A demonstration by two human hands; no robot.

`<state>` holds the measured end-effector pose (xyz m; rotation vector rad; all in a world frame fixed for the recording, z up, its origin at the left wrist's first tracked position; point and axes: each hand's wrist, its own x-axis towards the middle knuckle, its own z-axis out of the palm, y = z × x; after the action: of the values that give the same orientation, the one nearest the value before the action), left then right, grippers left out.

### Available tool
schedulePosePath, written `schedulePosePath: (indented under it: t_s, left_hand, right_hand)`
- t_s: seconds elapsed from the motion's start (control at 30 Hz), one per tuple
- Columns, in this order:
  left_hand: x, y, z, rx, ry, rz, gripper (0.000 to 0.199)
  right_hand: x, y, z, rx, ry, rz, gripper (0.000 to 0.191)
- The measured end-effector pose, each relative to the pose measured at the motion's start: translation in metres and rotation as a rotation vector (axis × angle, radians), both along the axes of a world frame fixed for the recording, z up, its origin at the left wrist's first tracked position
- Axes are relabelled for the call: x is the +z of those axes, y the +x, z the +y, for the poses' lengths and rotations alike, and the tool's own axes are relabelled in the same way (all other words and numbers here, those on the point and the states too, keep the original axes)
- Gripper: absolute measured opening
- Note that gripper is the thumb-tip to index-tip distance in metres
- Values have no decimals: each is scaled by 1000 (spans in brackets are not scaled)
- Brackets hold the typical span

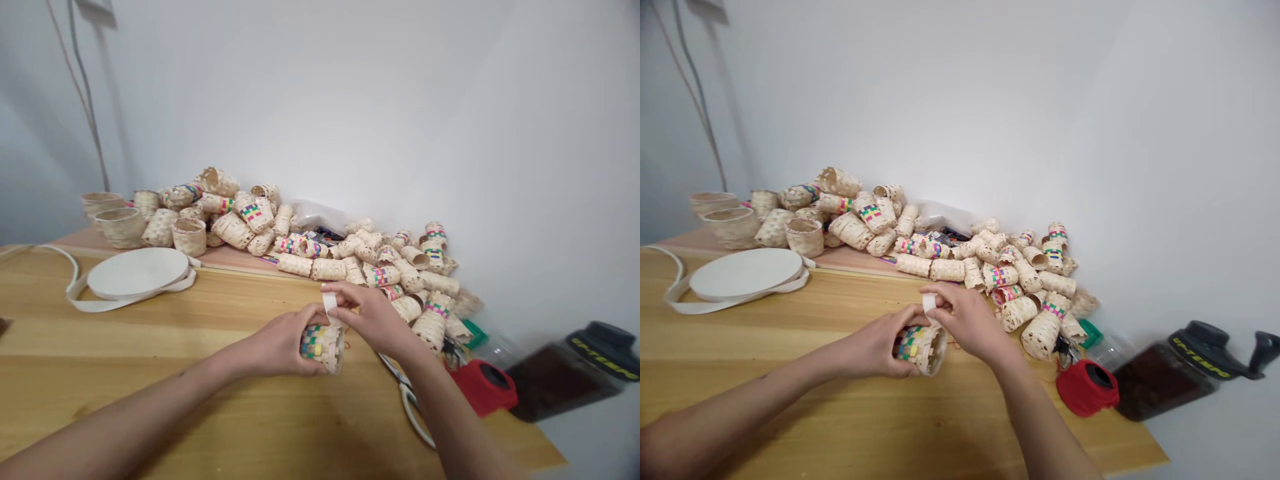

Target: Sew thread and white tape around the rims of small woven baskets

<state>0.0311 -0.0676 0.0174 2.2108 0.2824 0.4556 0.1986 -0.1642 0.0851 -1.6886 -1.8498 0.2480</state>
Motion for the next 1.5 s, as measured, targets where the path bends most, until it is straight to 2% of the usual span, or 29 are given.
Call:
schedulePosePath:
  t_s: [0.1,0.27,0.43,0.53,0.6,0.67,0.77,0.83,1.0,1.1,1.3,1.4,1.5]
  left_hand:
    - [1,0,0,31,16,-9,68]
    - [3,1,4,108,38,-8,67]
    - [7,0,8,156,74,-110,60]
    - [6,0,8,186,168,-183,56]
    - [4,-1,8,209,233,-232,56]
    - [2,-2,8,232,270,-282,56]
    - [3,-4,8,268,304,-331,55]
    - [4,-4,8,283,326,-348,54]
    - [1,-3,9,300,373,-409,55]
    - [0,-2,9,331,396,-443,54]
    - [6,-6,8,349,442,-471,55]
    - [6,-7,7,325,409,-456,52]
    - [3,-6,7,296,370,-457,50]
  right_hand:
    - [5,-7,4,6,58,-92,47]
    - [2,-17,0,32,217,-255,55]
    - [-26,-35,-18,-22,489,-453,50]
    - [-44,-46,-28,-19,707,-434,39]
    - [-52,-52,-32,-24,768,-401,30]
    - [-59,-55,-35,-72,770,-400,27]
    - [-68,-57,-39,-199,727,-398,31]
    - [-73,-58,-39,-232,692,-359,33]
    - [-80,-64,-33,-106,770,-256,31]
    - [-82,-68,-32,-150,856,-183,22]
    - [-78,-77,-34,-287,778,-120,12]
    - [-76,-85,-32,-386,778,-104,9]
    - [-75,-96,-28,-402,787,-55,12]
